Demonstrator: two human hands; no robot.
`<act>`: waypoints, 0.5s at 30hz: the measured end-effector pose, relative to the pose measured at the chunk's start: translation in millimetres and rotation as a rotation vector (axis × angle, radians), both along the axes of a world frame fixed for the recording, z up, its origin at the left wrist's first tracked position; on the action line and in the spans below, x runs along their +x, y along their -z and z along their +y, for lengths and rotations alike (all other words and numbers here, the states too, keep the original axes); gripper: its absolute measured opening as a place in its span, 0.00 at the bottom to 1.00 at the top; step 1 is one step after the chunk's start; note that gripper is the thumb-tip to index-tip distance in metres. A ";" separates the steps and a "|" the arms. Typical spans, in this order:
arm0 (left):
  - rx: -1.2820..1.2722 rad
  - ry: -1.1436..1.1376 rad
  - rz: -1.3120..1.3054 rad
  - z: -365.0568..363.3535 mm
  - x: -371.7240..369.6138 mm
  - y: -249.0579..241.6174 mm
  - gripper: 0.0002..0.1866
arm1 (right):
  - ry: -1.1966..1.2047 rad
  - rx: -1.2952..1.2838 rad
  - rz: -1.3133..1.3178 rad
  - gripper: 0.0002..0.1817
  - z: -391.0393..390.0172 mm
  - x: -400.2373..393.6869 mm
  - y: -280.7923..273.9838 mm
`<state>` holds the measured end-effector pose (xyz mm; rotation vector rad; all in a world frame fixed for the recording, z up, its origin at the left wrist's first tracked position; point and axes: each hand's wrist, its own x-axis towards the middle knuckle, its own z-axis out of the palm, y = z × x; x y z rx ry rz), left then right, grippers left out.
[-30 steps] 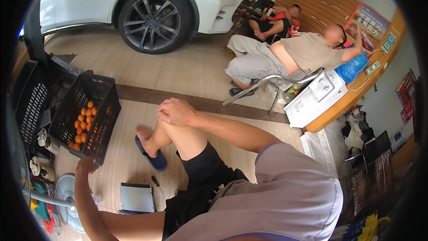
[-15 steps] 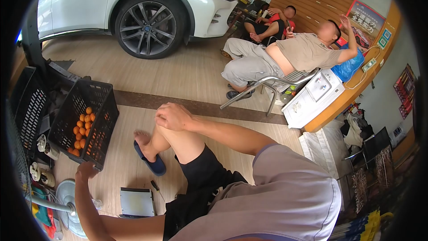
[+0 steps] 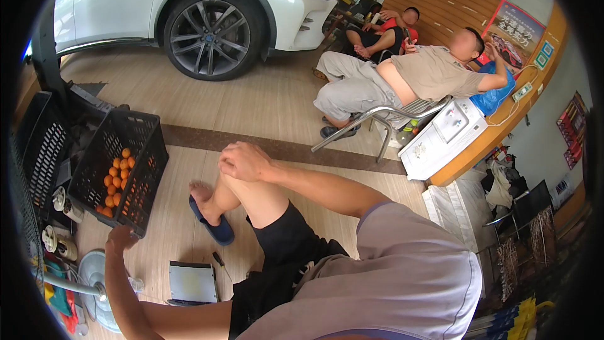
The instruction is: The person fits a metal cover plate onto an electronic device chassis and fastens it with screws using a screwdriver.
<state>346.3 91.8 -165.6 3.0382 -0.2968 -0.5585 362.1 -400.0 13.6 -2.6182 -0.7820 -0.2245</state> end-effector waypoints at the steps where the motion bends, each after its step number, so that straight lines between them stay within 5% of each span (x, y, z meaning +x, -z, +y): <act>1: 0.000 0.010 -0.004 1.4 -0.4 1.9 0.22 | 0.002 0.006 0.002 0.15 0.1 -0.3 0.6; 15: -0.021 0.000 0.014 6.2 1.0 8.7 0.21 | -0.026 0.043 -0.052 0.15 -1.1 3.3 3.5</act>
